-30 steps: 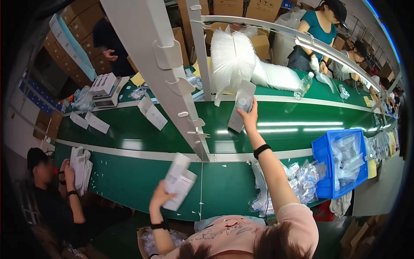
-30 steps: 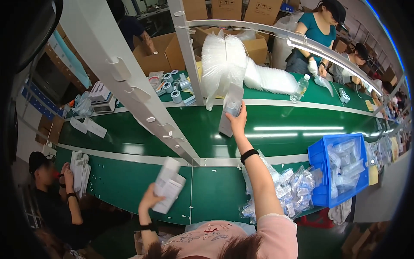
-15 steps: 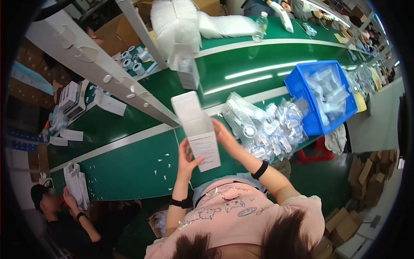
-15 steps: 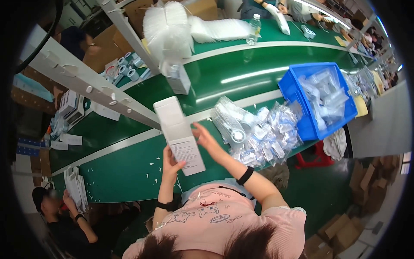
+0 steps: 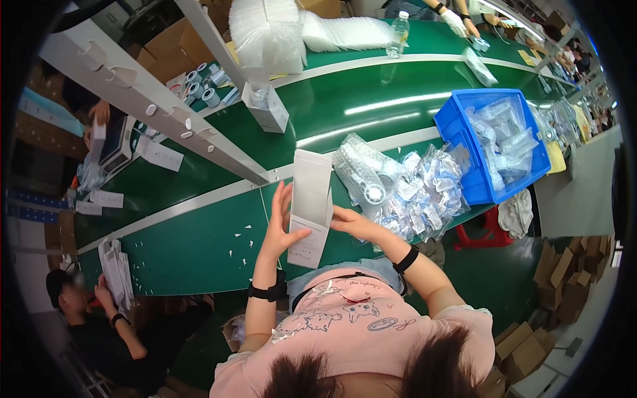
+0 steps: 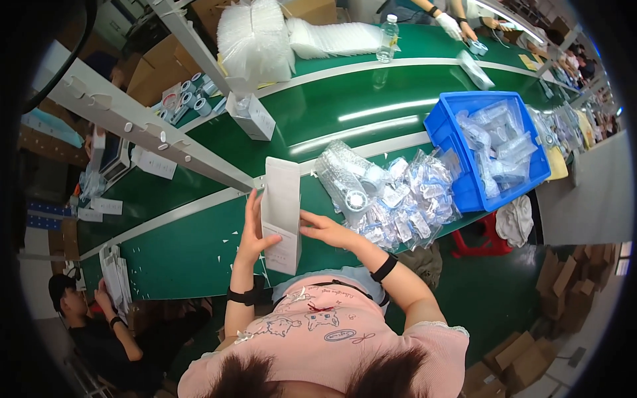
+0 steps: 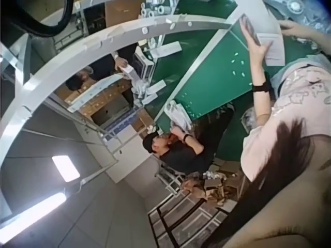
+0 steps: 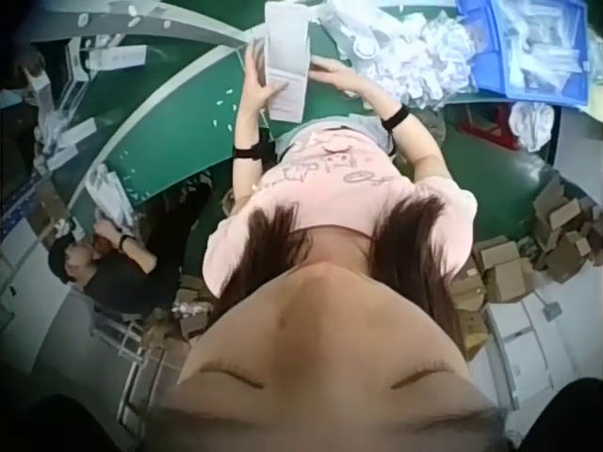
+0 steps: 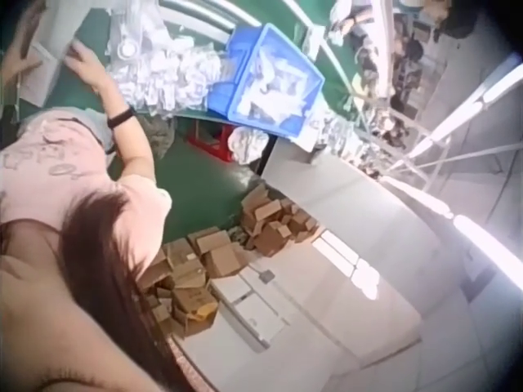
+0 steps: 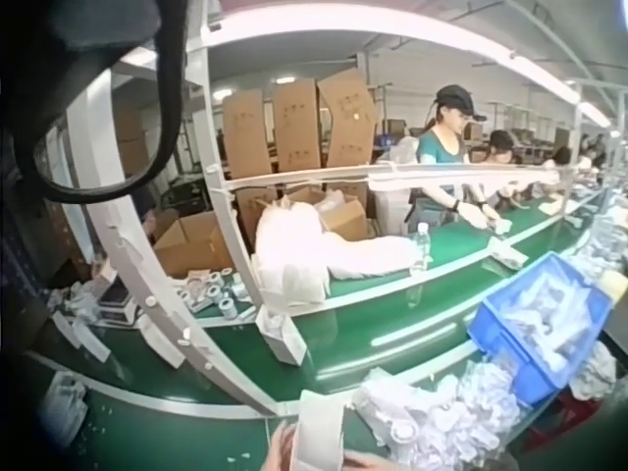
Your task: The person packages items by hand, placing a small component and a larger wrapped device into a box before setting it aside on the table. They repeat this process, filling multiple boxes with the components and wrapped items.
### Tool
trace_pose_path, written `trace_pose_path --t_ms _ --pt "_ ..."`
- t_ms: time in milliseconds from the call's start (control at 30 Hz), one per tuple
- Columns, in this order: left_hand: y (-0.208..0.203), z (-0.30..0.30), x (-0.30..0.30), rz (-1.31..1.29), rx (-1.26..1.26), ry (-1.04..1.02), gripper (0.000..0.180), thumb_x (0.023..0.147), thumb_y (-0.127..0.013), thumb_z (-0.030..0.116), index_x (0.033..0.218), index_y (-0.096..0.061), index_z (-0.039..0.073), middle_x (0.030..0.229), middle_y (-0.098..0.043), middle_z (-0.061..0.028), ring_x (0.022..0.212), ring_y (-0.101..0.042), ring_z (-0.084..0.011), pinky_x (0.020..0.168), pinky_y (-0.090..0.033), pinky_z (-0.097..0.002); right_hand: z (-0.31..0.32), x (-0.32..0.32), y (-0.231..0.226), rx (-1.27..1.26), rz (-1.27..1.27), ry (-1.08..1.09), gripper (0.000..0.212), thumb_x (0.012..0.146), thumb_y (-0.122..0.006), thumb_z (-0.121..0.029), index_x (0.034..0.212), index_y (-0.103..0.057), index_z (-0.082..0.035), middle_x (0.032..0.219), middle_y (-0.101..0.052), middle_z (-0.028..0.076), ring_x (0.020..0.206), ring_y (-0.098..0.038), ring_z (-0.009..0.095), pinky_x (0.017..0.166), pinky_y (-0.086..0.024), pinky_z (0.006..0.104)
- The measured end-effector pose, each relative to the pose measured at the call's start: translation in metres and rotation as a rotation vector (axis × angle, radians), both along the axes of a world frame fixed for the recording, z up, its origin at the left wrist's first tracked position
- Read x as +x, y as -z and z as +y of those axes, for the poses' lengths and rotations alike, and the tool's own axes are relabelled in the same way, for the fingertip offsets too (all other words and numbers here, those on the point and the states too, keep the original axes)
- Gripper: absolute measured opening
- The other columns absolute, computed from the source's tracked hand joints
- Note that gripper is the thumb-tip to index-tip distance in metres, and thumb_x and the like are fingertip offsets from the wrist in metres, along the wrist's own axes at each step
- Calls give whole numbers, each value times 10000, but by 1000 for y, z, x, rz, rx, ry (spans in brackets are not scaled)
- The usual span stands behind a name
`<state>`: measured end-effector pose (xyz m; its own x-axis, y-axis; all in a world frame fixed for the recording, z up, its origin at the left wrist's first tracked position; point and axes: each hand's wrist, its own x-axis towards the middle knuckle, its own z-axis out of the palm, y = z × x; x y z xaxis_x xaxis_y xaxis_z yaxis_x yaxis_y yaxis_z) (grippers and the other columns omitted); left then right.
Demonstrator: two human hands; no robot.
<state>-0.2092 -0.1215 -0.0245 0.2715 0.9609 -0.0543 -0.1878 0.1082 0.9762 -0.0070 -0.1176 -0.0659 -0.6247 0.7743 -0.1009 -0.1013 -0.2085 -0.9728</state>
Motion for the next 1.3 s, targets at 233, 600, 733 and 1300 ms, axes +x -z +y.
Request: trace_pose_path --t_ms 233,600,733,1300 --pt "12 -3 -21 640 232 -72 992 508 -795 142 1329 -237 145 1273 -279 -120 1133 -363 -245 928 -325 -332 106 76 27 697 -848 387 460 705 -568 -53 1159 -491 -66 1030 -559 167 959 -525 328 835 -421 361" --pt "48 10 -10 689 276 -384 721 520 -780 89 1075 -320 102 1280 -272 -179 1106 -392 -319 909 -355 -375 157 70 85 455 -1230 -152 859 607 -614 -146 1348 -180 -162 983 -512 301 892 -521 419 806 -432 419" --pt "61 2 -5 584 272 -466 705 545 -781 101 1029 -268 103 1304 -268 -196 1105 -409 -321 905 -359 -383 156 98 83 418 -1139 70 871 642 -572 -128 1367 -95 -198 1071 -476 292 916 -520 415 816 -432 413" --pt "89 -18 12 483 238 -768 651 595 -748 59 1015 -252 87 1275 -270 -241 1111 -393 -325 937 -315 -382 20 -89 -25 1227 -549 636 501 648 -631 -163 1114 -470 -75 1105 -411 166 1091 -379 344 933 -299 440"
